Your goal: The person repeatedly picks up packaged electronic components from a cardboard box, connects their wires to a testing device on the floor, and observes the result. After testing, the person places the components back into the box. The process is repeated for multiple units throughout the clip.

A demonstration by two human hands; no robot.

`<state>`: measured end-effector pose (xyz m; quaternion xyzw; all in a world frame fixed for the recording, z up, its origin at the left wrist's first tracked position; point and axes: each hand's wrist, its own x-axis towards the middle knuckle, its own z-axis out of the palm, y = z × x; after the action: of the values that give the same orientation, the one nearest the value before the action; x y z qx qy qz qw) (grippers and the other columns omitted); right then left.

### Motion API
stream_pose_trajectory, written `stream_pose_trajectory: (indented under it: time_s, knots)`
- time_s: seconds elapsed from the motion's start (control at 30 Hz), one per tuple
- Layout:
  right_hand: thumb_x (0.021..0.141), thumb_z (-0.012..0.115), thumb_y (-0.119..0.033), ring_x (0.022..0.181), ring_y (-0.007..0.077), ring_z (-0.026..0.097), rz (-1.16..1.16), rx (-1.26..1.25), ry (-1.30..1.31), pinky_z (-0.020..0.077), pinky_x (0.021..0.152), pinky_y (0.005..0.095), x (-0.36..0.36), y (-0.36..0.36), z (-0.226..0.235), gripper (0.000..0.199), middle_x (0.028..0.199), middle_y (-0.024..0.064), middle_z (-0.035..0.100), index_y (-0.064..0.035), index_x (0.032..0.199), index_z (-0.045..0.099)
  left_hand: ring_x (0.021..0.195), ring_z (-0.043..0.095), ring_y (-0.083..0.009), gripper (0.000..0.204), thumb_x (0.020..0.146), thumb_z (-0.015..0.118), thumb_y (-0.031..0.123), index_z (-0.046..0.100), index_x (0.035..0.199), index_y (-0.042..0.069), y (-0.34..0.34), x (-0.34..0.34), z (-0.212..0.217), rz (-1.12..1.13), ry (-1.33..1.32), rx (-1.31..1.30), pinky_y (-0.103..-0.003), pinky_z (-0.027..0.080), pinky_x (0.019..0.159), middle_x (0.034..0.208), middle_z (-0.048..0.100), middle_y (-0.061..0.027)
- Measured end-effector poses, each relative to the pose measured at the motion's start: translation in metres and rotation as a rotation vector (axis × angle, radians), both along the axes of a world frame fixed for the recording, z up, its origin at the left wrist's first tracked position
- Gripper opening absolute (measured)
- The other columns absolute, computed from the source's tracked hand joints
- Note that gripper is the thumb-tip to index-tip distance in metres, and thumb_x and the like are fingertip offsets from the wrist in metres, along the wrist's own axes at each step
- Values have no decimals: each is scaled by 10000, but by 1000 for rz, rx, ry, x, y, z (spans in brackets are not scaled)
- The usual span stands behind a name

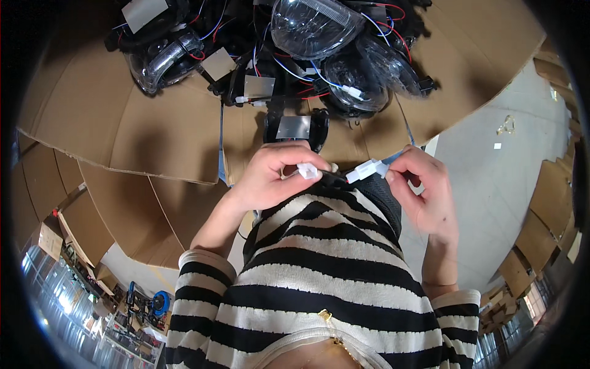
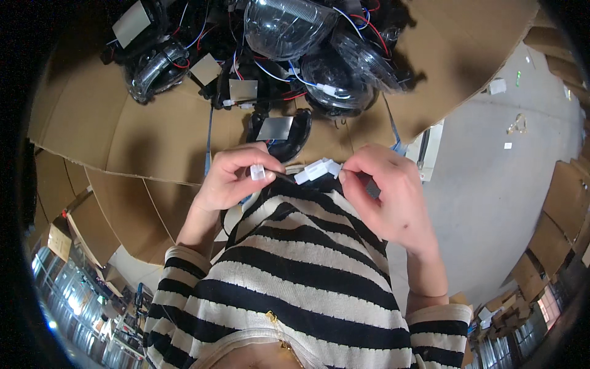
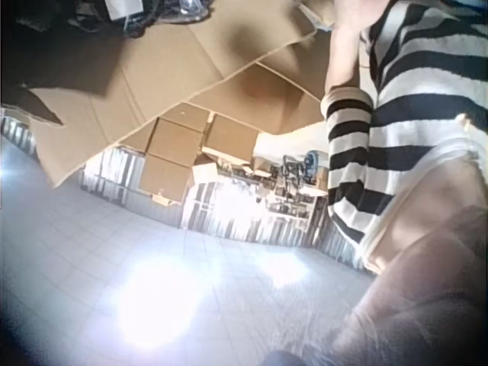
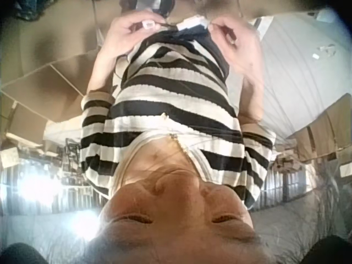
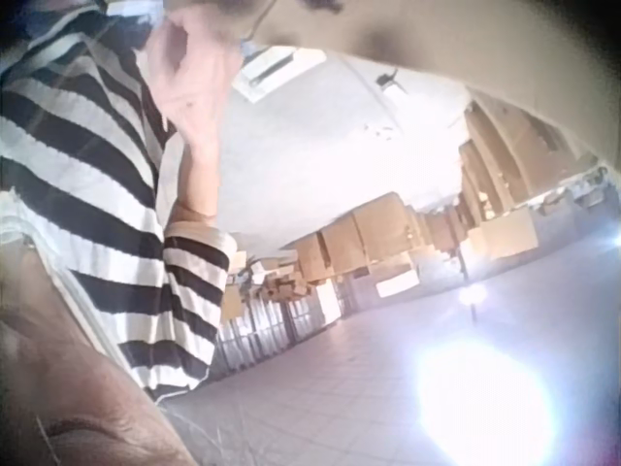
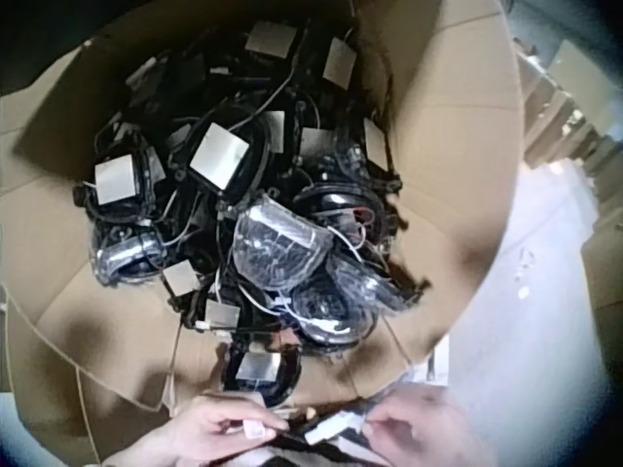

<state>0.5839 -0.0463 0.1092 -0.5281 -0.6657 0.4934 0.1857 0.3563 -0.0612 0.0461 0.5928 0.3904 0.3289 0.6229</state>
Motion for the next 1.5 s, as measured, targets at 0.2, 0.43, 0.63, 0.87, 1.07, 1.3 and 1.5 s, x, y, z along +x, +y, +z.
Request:
stream_pose_trajectory:
  time_s: [0.2,0.43,0.63,0.87,1.07,1.3,1.5]
  knots:
    - [696,544,0,522,198,478,61,-37,80,365,475,273,-2,0,0,33,605,90,481,7,698,512,609,438,-68,156,710,551,-29,595,854,13,4,0,12,60,140,-123,-195,318,518,708,515,-24]
    - [733,525,-11,542,115,437,-122,-79,214,333,486,227,-2,-5,-11,30,632,47,477,16,736,512,585,437,-52,144,723,568,4,584,863,34,-3,-6,20,171,114,-56,-186,319,477,681,494,-5]
    - [799,439,-15,652,83,409,-469,-14,356,321,580,179,46,-16,-20,66,722,42,488,19,816,492,688,425,-153,167,770,489,112,490,897,3,-86,-115,104,943,-404,188,-322,391,628,733,434,-45]
    - [853,441,-104,640,62,384,-907,419,611,299,561,178,99,3,-48,132,745,51,494,15,872,495,546,390,-163,168,804,443,144,484,693,26,-166,-297,185,1763,807,960,-297,351,528,584,372,-29]
    - [822,473,-80,663,46,394,-711,324,61,312,571,182,101,18,-80,121,842,9,493,7,850,554,529,410,-65,100,769,555,154,517,745,65,-147,-373,-14,1582,367,210,-195,304,449,585,439,20]
    - [782,518,-93,577,51,374,-527,241,-185,302,500,206,91,35,-92,102,701,2,450,8,783,535,823,531,-154,272,812,502,149,513,1018,-29,-144,-321,-140,1049,462,-476,-254,425,729,914,565,-98]
    - [777,519,-103,488,50,328,-547,328,-313,274,439,216,89,37,-95,94,540,-12,395,-13,773,543,1054,439,-189,404,884,396,238,373,1181,-33,-81,-214,-32,1266,393,257,-301,335,904,1148,461,-139]
